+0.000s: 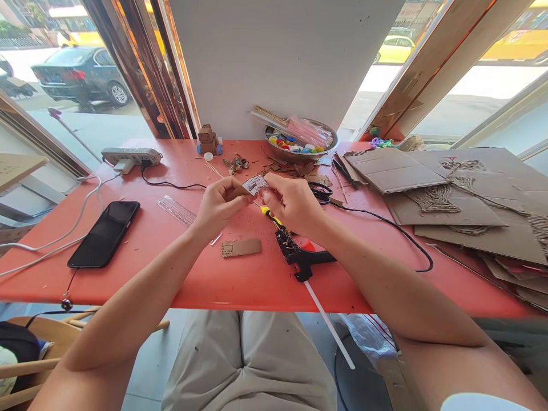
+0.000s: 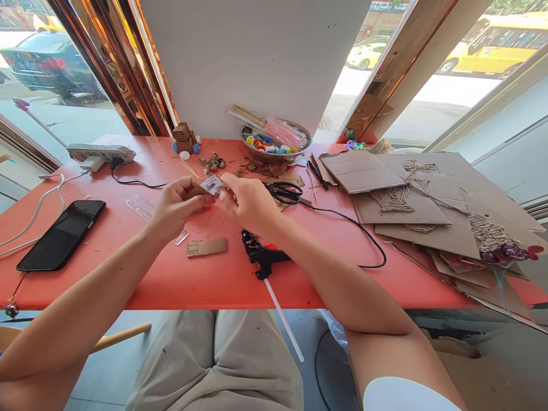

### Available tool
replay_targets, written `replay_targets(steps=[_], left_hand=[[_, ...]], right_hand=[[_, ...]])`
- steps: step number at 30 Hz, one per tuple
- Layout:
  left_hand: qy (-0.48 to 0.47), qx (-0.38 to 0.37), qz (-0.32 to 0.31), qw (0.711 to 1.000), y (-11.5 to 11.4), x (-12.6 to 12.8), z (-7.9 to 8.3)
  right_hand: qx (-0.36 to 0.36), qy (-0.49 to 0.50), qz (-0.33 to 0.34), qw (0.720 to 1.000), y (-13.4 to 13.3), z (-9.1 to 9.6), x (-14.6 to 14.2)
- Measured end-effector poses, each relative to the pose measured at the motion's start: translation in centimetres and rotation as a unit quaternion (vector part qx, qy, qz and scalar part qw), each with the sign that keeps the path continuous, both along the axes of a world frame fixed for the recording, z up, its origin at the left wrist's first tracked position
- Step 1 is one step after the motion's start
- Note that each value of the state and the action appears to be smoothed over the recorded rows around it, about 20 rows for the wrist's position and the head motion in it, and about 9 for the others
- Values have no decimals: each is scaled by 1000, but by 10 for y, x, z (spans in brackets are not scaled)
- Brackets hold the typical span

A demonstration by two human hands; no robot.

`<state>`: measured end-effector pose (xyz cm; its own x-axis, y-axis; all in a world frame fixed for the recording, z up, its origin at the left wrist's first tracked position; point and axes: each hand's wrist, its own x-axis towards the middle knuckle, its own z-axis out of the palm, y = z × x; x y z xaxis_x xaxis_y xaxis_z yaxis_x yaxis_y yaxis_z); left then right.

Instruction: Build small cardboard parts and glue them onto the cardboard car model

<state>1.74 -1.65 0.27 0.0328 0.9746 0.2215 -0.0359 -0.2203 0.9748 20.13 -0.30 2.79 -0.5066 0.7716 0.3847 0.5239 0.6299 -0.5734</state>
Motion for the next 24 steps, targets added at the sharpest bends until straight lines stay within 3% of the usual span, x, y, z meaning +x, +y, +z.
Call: replay_targets(steps=[5,8,10,14,17,24], left_hand=[[33,21,6,999,2,-1,4],[-2,-4,-24,1000,0,-1,6],[-46,-28,-44,998,-2,0,7],[-108,-44,-23,993,-7,4,10],[-121,-51,-13,991,-9,7,11],[-139,-62,5,988,-9,11,10]], right_hand=[[29,-84,-16,996,3,1,3],[5,0,0,1000,2,-1,0],[-71,103,31,992,1,-4,-3],[-229,264,68,935,-2,-8,-9],[-246,313,56,916,-4,-8,-12],[-222,356,23,907,-7,-13,-17]])
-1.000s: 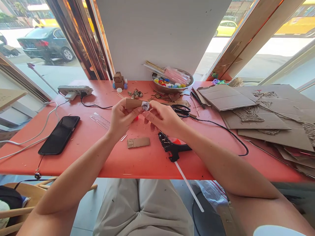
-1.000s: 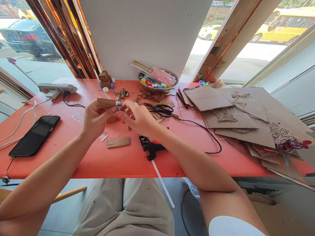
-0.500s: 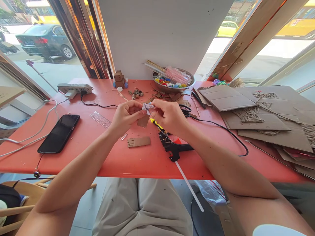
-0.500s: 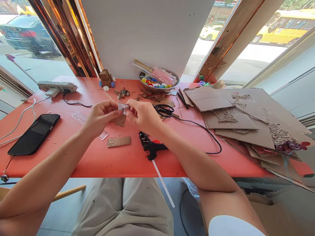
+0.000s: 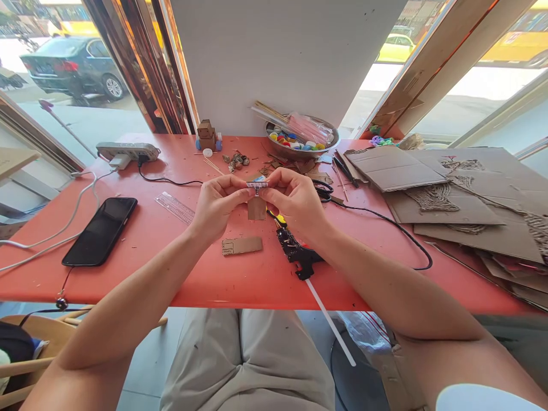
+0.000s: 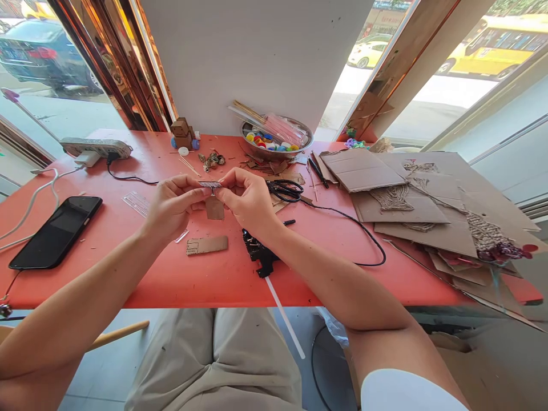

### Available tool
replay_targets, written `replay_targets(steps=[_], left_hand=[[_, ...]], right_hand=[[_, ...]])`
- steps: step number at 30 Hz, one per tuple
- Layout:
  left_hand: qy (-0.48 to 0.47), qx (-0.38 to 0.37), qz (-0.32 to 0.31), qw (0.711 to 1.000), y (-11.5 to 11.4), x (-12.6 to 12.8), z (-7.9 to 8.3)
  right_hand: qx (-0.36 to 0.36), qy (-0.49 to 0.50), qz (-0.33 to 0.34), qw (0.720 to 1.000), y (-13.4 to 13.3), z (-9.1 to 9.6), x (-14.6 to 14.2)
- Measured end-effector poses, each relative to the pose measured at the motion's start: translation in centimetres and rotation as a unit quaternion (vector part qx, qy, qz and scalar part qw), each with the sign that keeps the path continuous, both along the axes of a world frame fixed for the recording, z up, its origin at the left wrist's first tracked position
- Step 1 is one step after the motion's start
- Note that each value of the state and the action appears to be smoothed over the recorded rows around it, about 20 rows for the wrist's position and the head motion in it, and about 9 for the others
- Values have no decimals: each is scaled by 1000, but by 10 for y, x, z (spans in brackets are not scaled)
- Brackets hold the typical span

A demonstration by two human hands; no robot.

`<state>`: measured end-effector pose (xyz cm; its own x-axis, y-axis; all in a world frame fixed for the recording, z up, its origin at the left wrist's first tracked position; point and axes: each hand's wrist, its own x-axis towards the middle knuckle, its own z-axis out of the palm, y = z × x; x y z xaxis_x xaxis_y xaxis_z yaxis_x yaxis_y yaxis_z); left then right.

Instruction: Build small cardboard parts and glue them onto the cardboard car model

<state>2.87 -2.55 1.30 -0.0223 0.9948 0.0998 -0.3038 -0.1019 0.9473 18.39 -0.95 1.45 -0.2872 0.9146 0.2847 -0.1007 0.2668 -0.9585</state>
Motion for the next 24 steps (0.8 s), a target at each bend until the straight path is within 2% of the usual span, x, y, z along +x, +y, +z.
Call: replay_targets(steps=[7,11,14,18,24], left_hand=[[-30,-12,-37,999,1,0,-9],[-23,-37,-114,993,2,-1,-8],[-6,-18,-151,988,1,-2,-6],[25,22,-106,994,0,-5,-5],[77,66,-47,994,1,-6,-7]], right_hand=[[128,-57,-47,989,-1,-3,3],[144,-46,-32,988,3,-2,5],[117,-31,-7,993,7,0,5],[59,-19,23,998,8,2,5],[50,-14,21,998,6,4,6]])
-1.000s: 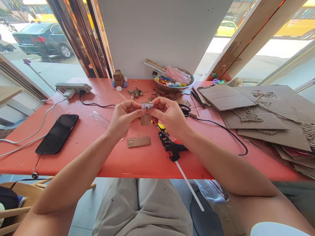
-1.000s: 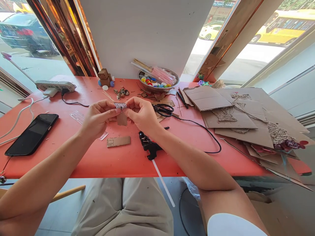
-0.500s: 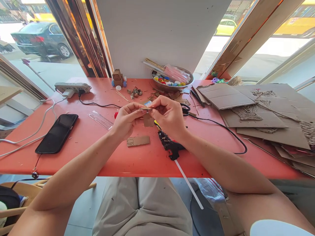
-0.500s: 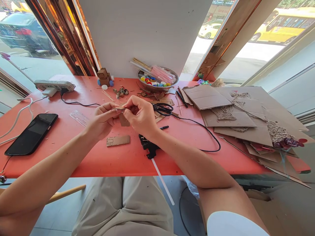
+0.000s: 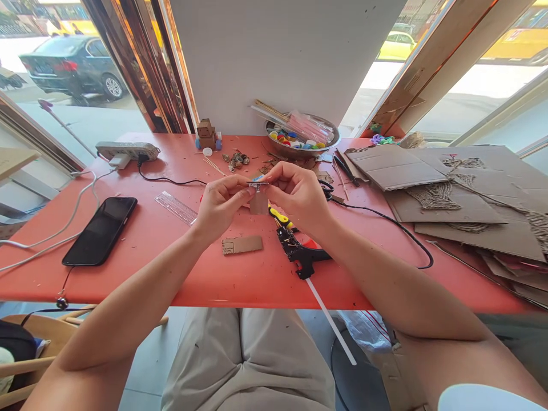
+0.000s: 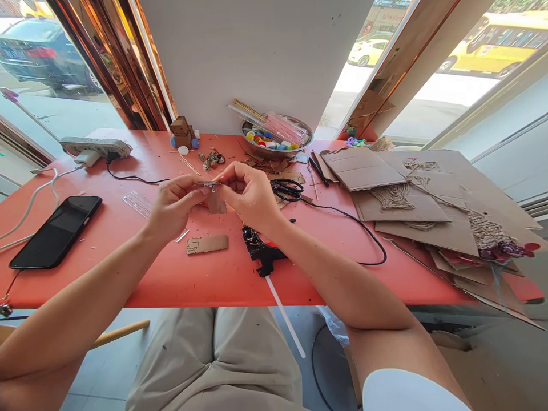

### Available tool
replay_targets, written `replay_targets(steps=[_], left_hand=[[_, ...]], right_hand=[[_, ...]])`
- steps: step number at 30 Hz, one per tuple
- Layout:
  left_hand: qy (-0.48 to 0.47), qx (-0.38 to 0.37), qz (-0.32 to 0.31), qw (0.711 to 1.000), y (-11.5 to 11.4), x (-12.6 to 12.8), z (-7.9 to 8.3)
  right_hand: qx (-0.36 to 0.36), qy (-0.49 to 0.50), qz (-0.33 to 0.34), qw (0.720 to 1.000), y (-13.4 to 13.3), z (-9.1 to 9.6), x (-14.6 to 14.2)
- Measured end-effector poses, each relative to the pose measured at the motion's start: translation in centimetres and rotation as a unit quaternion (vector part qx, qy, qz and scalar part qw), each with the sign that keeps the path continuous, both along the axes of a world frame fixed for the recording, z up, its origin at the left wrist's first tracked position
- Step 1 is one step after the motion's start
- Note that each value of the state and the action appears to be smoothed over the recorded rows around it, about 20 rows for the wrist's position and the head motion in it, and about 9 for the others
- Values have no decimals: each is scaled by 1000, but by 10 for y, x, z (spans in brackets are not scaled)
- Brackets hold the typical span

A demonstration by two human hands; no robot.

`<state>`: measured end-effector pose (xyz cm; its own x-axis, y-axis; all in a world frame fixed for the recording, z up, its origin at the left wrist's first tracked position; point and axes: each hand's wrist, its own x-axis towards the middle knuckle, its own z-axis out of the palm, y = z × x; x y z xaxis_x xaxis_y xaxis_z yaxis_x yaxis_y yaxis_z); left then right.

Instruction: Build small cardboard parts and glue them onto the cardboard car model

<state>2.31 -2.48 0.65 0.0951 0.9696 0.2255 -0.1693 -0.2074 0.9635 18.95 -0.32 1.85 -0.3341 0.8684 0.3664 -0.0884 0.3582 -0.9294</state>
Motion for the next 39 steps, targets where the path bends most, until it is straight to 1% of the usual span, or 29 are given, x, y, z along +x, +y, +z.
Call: replay_targets(steps=[4,9,13,17,23,28,30,34,37,39], left_hand=[[2,29,27,999,2,1,-3],[-4,14,20,1000,1,3,-2],[-23,-14,16,1000,-3,6,0],[-40,-45,12,998,-5,8,1],[-40,-39,-7,998,-5,7,2],[-62,-40,0,997,-6,8,1],[-75,-60,-18,995,-7,9,1],[-90,-122,-77,985,-6,8,2],[-98,-151,-131,975,-2,4,3],[-90,-142,-159,973,0,3,3]], right_hand=[[-23,14,-7,1000,-4,0,-2],[-44,30,-24,998,-8,-2,-7],[-39,35,-36,998,-9,-4,-8],[-28,28,-25,999,-8,-4,-7],[4,3,4,1000,-6,1,-3],[6,9,3,1000,-4,-3,-2],[8,7,0,1000,-3,-6,-3],[15,-6,-10,1000,0,-7,-1],[52,-16,-15,998,2,-5,1],[85,-40,-24,995,3,-3,3]])
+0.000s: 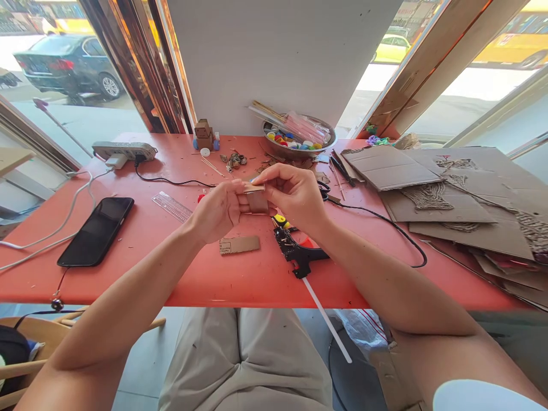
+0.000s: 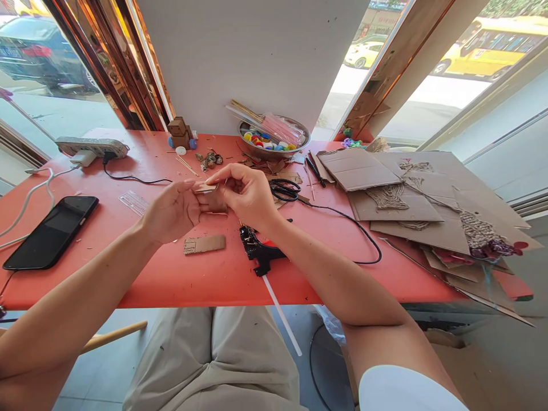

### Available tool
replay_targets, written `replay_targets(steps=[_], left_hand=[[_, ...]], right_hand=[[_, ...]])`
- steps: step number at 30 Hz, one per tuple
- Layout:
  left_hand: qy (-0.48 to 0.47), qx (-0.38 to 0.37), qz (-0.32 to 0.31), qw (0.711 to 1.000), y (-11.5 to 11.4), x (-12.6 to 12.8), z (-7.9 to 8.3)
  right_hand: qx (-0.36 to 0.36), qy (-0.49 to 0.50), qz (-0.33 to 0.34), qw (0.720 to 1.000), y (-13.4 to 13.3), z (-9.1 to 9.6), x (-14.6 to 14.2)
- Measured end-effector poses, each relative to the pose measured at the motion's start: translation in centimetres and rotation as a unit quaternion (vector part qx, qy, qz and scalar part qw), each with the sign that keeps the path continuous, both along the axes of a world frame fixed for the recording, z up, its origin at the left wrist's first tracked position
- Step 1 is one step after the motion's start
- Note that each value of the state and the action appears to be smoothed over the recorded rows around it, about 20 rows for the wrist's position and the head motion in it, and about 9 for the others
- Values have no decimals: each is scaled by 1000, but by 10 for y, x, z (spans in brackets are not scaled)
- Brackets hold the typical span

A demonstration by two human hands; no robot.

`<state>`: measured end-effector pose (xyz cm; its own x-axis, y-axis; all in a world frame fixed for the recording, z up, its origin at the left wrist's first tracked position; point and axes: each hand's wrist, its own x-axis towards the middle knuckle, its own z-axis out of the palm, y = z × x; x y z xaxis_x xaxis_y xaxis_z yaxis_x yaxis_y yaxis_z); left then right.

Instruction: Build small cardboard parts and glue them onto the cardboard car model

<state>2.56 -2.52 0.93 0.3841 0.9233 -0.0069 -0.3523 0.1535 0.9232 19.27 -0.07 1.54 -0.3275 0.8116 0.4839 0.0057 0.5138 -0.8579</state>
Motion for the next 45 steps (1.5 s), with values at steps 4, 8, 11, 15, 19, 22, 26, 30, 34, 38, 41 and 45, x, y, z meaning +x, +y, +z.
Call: replay_targets(steps=[4,8,11,15,19,22,26,30,34,38,41,45], left_hand=[[20,53,-13,998,-1,0,0],[41,87,-4,995,-2,0,0],[68,127,3,990,-1,-1,0],[91,161,26,982,2,-1,0],[129,183,67,972,3,-2,-4],[166,213,87,959,2,-3,-7],[184,228,102,951,0,-1,-10],[216,265,105,934,0,-2,-11],[259,297,124,911,1,-3,-14],[305,310,152,887,0,-2,-15],[316,311,167,880,-1,-1,-16],[326,307,180,876,0,-3,-17]], right_hand=[[53,-47,-22,997,1,1,3],[63,-62,-10,996,4,4,7],[20,-67,31,997,8,9,14],[-4,-86,61,994,8,18,21],[16,-107,26,994,7,18,20],[21,-111,20,993,7,14,19],[27,-119,48,991,8,13,19],[57,-127,45,989,6,17,18],[107,-147,30,983,4,18,16],[167,-165,26,972,2,15,14],[239,-182,16,954,2,10,13],[346,-222,-11,912,4,4,13]])
